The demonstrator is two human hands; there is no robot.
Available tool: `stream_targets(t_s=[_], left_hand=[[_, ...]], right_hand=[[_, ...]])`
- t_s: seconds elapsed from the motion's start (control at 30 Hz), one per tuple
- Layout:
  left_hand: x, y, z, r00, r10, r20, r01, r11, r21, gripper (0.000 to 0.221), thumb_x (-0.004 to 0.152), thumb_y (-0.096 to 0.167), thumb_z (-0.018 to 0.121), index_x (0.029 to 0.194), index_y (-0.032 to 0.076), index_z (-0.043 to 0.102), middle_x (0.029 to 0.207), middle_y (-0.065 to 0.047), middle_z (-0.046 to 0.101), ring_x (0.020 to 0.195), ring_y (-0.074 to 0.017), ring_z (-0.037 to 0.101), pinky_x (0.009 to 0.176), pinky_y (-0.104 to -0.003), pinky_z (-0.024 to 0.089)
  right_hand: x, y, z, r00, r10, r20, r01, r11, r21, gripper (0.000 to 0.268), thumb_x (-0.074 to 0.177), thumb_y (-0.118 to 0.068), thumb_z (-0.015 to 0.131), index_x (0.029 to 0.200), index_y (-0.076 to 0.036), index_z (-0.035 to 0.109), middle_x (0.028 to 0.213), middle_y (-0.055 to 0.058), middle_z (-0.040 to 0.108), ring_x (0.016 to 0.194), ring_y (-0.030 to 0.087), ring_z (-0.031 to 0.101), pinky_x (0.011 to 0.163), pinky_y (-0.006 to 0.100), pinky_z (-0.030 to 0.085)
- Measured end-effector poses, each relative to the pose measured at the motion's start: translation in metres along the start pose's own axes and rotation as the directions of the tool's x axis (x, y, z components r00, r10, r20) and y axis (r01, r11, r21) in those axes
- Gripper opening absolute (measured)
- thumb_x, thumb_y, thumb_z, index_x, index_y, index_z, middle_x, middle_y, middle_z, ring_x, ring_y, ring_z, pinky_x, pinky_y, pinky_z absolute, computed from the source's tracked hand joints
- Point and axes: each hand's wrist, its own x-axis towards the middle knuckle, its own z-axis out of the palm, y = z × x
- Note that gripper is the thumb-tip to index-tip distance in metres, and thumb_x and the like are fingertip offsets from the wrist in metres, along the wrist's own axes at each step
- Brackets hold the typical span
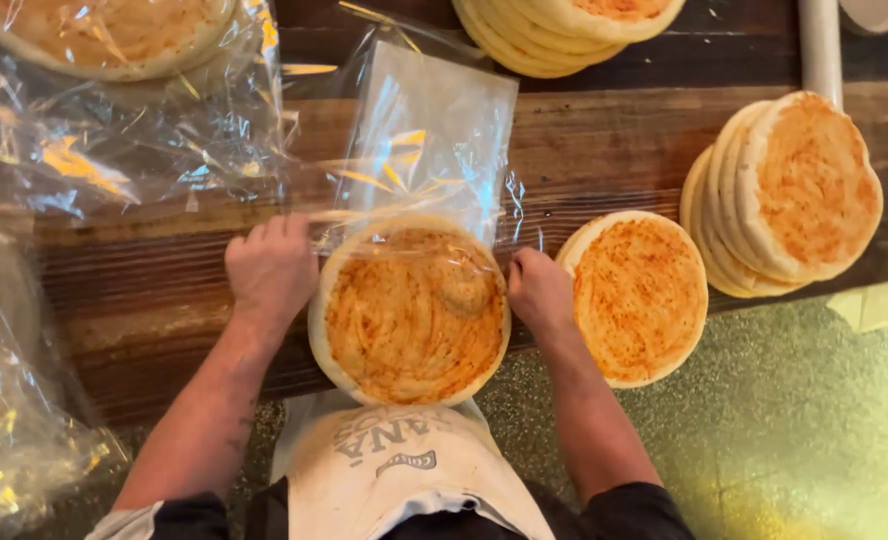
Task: Bagging pre-sauced pizza bases into individual plastic sleeves for packaging on a wooden production table.
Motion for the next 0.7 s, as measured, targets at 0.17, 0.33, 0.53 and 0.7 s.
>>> stream_targets(t_s=[0.17,0.33,0.53,0.7], left_hand=[[-0.003,0.011,-0.057,0.785,-0.283,0.551,0.364,0.931,-0.04,0.033,0.096,0.044,0.056,0.106,0.013,0.059,0.075,-0.008,0.068,0.064,-0.0307,0.073,0.057,-0.048,0.054],[-0.016,0.015,-0.043,0.646,-0.394,0.654,0.493,0.869,0.037,0.032,0.096,0.045,0.05,0.105,0.016,0.06,0.077,-0.012,0.074,0.073,-0.039,0.076,0.066,-0.052,0.054],[-0.075,0.038,-0.087,0.741,-0.297,0.602,0.362,0.932,0.014,0.021,0.09,0.034,0.052,0.089,0.016,0.064,0.066,-0.006,0.069,0.062,-0.0347,0.074,0.059,-0.051,0.054],[-0.108,0.046,-0.152,0.36,-0.171,0.917,0.619,0.779,-0.098,0.022,0.085,0.042,0.048,0.088,0.03,0.067,0.095,-0.008,0.077,0.088,-0.036,0.072,0.073,-0.051,0.054]], right_hand=[[0.02,-0.023,-0.04,0.984,0.136,0.118,-0.174,0.893,0.415,0.053,0.08,-0.065,0.079,0.111,-0.024,0.067,0.095,0.0,0.071,0.1,0.026,0.071,0.09,0.043,0.055],[0.052,-0.005,-0.007,0.991,-0.018,0.135,-0.011,0.979,0.204,0.026,0.091,-0.045,0.065,0.102,-0.023,0.074,0.097,0.007,0.076,0.104,0.033,0.07,0.092,0.047,0.056],[-0.025,0.008,-0.025,0.946,-0.095,0.31,0.089,0.996,0.032,0.033,0.094,-0.039,0.057,0.1,-0.01,0.072,0.093,0.021,0.076,0.101,0.044,0.071,0.092,0.055,0.055],[-0.105,0.054,0.001,0.74,-0.339,0.581,-0.073,0.818,0.571,0.019,0.086,-0.022,0.071,0.069,-0.013,0.069,0.07,-0.004,0.063,0.07,0.007,0.055,0.063,0.028,0.045]])
